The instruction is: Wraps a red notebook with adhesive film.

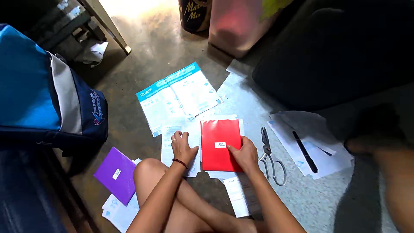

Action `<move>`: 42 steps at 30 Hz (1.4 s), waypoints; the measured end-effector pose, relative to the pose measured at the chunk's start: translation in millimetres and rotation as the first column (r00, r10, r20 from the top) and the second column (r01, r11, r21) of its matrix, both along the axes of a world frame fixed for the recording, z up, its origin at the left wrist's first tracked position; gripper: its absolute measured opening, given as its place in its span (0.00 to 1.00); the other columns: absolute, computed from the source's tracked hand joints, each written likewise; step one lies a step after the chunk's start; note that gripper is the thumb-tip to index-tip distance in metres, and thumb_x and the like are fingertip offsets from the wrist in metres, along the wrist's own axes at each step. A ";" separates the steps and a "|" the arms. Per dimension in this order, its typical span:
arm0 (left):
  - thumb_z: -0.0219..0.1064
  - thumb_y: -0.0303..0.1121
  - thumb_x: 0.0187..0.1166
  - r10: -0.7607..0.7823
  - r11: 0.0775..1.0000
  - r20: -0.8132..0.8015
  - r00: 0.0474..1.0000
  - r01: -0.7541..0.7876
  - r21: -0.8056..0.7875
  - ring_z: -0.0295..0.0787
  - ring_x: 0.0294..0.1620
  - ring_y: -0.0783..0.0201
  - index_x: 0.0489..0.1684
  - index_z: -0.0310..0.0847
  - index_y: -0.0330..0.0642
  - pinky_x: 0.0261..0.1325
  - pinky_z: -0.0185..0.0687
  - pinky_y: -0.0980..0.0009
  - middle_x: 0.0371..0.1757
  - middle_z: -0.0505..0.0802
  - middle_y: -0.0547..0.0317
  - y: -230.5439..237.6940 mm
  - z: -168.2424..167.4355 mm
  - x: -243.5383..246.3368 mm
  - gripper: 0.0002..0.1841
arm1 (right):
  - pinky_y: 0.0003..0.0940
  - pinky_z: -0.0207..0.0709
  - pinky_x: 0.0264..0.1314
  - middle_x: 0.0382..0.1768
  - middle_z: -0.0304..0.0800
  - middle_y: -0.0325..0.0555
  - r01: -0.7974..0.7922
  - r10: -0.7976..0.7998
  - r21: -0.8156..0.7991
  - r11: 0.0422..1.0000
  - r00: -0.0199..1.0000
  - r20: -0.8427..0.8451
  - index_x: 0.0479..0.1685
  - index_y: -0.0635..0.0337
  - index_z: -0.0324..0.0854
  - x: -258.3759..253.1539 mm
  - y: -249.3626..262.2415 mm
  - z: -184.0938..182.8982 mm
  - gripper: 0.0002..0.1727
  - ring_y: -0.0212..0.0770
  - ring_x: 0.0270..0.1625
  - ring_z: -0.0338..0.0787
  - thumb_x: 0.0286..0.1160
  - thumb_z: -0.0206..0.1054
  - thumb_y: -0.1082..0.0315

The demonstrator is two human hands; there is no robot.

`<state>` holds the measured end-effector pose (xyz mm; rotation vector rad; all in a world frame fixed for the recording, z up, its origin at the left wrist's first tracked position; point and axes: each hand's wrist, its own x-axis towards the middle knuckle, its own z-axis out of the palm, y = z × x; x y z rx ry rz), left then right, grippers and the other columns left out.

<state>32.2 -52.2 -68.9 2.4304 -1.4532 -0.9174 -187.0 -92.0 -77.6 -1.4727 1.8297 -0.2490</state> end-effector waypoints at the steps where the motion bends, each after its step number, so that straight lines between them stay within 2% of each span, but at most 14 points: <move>1: 0.83 0.45 0.63 0.010 1.000 0.007 1.000 -0.010 0.014 0.65 0.83 0.36 0.76 0.78 0.43 0.77 0.68 0.45 0.82 0.71 0.35 0.2 0.4 -3.4 0.37 | 0.61 0.72 0.75 0.71 0.79 0.69 -0.013 0.013 0.005 1.000 0.999 -0.048 0.75 0.71 0.73 1.5 0.4 3.6 0.35 0.65 0.74 0.80 0.72 0.78 0.61; 3: 0.82 0.45 0.65 0.024 0.999 0.024 0.999 -0.025 0.035 0.62 0.85 0.36 0.78 0.76 0.44 0.77 0.67 0.43 0.84 0.68 0.36 1.0 0.5 -8.8 0.37 | 0.62 0.71 0.75 0.73 0.74 0.73 -0.069 0.063 -0.037 0.997 0.987 -0.147 0.78 0.72 0.71 4.5 2.7 7.2 0.38 0.70 0.76 0.76 0.71 0.78 0.60; 5: 0.81 0.45 0.67 0.021 0.999 0.036 0.999 -0.022 0.050 0.61 0.86 0.38 0.79 0.75 0.44 0.78 0.66 0.43 0.86 0.67 0.37 0.7 1.0 -11.5 0.37 | 0.67 0.66 0.78 0.76 0.71 0.76 -0.172 0.140 -0.177 0.969 0.974 -0.176 0.80 0.73 0.69 6.9 6.6 1.7 0.39 0.74 0.79 0.70 0.70 0.77 0.63; 7: 0.80 0.45 0.68 0.019 0.998 0.039 0.999 -0.021 0.062 0.60 0.87 0.38 0.80 0.74 0.44 0.78 0.65 0.43 0.87 0.66 0.37 0.4 1.1 -13.3 0.37 | 0.69 0.52 0.87 0.86 0.63 0.71 -0.328 0.294 -0.314 0.891 0.944 -0.150 0.83 0.72 0.67 12.3 11.8 -14.9 0.37 0.72 0.89 0.59 0.77 0.71 0.61; 9: 0.79 0.45 0.68 0.032 0.998 0.049 0.998 -0.035 0.060 0.59 0.87 0.38 0.81 0.73 0.44 0.78 0.66 0.42 0.87 0.66 0.37 0.8 -0.1 -16.8 0.38 | 0.73 0.38 0.91 0.90 0.59 0.61 -0.469 0.451 -0.404 0.786 0.881 -0.146 0.84 0.67 0.69 24.6 16.9 -32.4 0.34 0.68 0.93 0.51 0.84 0.62 0.55; 11: 0.79 0.44 0.67 0.051 0.997 0.051 0.997 -0.053 0.048 0.58 0.88 0.38 0.81 0.73 0.45 0.78 0.65 0.42 0.88 0.65 0.37 1.5 -1.3 -19.9 0.38 | 0.77 0.34 0.89 0.92 0.58 0.52 -0.574 0.568 -0.410 0.708 0.809 -0.153 0.88 0.61 0.67 38.5 22.1 -41.0 0.33 0.64 0.95 0.49 0.89 0.53 0.52; 14: 0.79 0.44 0.66 0.055 0.997 0.046 0.997 -0.057 0.048 0.57 0.89 0.38 0.81 0.73 0.45 0.79 0.64 0.42 0.89 0.64 0.37 1.4 -1.1 -19.3 0.39 | 0.75 0.27 0.89 0.94 0.54 0.48 -0.676 0.665 -0.315 0.666 0.729 -0.161 0.92 0.60 0.59 49.2 26.4 -48.2 0.34 0.59 0.96 0.46 0.92 0.48 0.51; 19: 0.78 0.46 0.68 0.069 0.996 0.050 0.996 -0.072 0.056 0.60 0.87 0.39 0.78 0.76 0.44 0.78 0.66 0.44 0.87 0.67 0.38 -3.4 0.7 -17.5 0.35 | 0.75 0.23 0.89 0.95 0.50 0.48 -0.707 0.677 -0.245 0.664 0.707 -0.204 0.94 0.59 0.54 50.9 27.1 -48.3 0.36 0.56 0.97 0.43 0.93 0.45 0.49; 25: 0.79 0.45 0.71 0.045 0.999 0.002 0.999 -0.045 0.015 0.60 0.87 0.37 0.73 0.80 0.39 0.81 0.62 0.40 0.86 0.67 0.34 -20.8 1.4 -9.2 0.32 | 0.77 0.19 0.88 0.95 0.48 0.44 -0.708 0.687 -0.195 0.679 0.706 -0.173 0.94 0.57 0.54 51.8 23.5 -41.4 0.36 0.56 0.97 0.38 0.92 0.47 0.49; 28: 0.83 0.44 0.67 -0.025 0.999 -0.010 1.000 0.026 0.032 0.56 0.89 0.36 0.78 0.75 0.41 0.81 0.60 0.37 0.88 0.64 0.35 -25.5 1.0 -1.6 0.38 | 0.78 0.20 0.87 0.95 0.48 0.45 -0.712 0.690 -0.193 0.675 0.702 -0.177 0.95 0.56 0.53 51.1 23.6 -44.2 0.36 0.56 0.97 0.38 0.93 0.46 0.48; 32: 0.88 0.41 0.60 -0.173 0.974 0.007 0.985 0.170 0.149 0.40 0.95 0.37 0.92 0.58 0.50 0.84 0.54 0.34 0.96 0.47 0.41 -9.0 0.6 2.7 0.54 | 0.80 0.20 0.86 0.96 0.45 0.42 -0.725 0.696 -0.198 0.660 0.689 -0.204 0.96 0.51 0.52 49.5 24.9 -48.3 0.35 0.54 0.98 0.35 0.93 0.44 0.47; 35: 0.89 0.41 0.57 -0.213 0.943 0.031 0.977 0.197 0.269 0.32 0.96 0.36 0.96 0.49 0.57 0.85 0.51 0.31 0.97 0.39 0.43 7.5 4.5 -0.6 0.61 | 0.82 0.16 0.84 0.97 0.41 0.40 -0.750 0.716 -0.146 0.645 0.660 -0.226 0.97 0.46 0.50 50.2 21.2 -45.5 0.35 0.57 0.98 0.29 0.94 0.42 0.45; 39: 0.88 0.48 0.56 -0.169 0.935 0.061 0.984 0.141 0.325 0.32 0.96 0.37 0.97 0.46 0.58 0.84 0.56 0.34 0.97 0.39 0.42 25.9 7.1 -13.8 0.62 | 0.81 0.15 0.85 0.97 0.42 0.43 -0.770 0.744 -0.090 0.631 0.634 -0.210 0.96 0.47 0.52 51.5 14.5 -34.9 0.36 0.59 0.97 0.30 0.93 0.42 0.43; 42: 0.86 0.46 0.57 -0.114 0.950 0.066 0.991 0.089 0.299 0.34 0.96 0.37 0.96 0.47 0.53 0.85 0.56 0.37 0.97 0.41 0.41 38.4 12.4 -28.3 0.61 | 0.79 0.13 0.85 0.96 0.44 0.43 -0.766 0.748 -0.072 0.639 0.640 -0.174 0.96 0.48 0.53 51.7 11.8 -27.1 0.35 0.58 0.97 0.31 0.93 0.44 0.45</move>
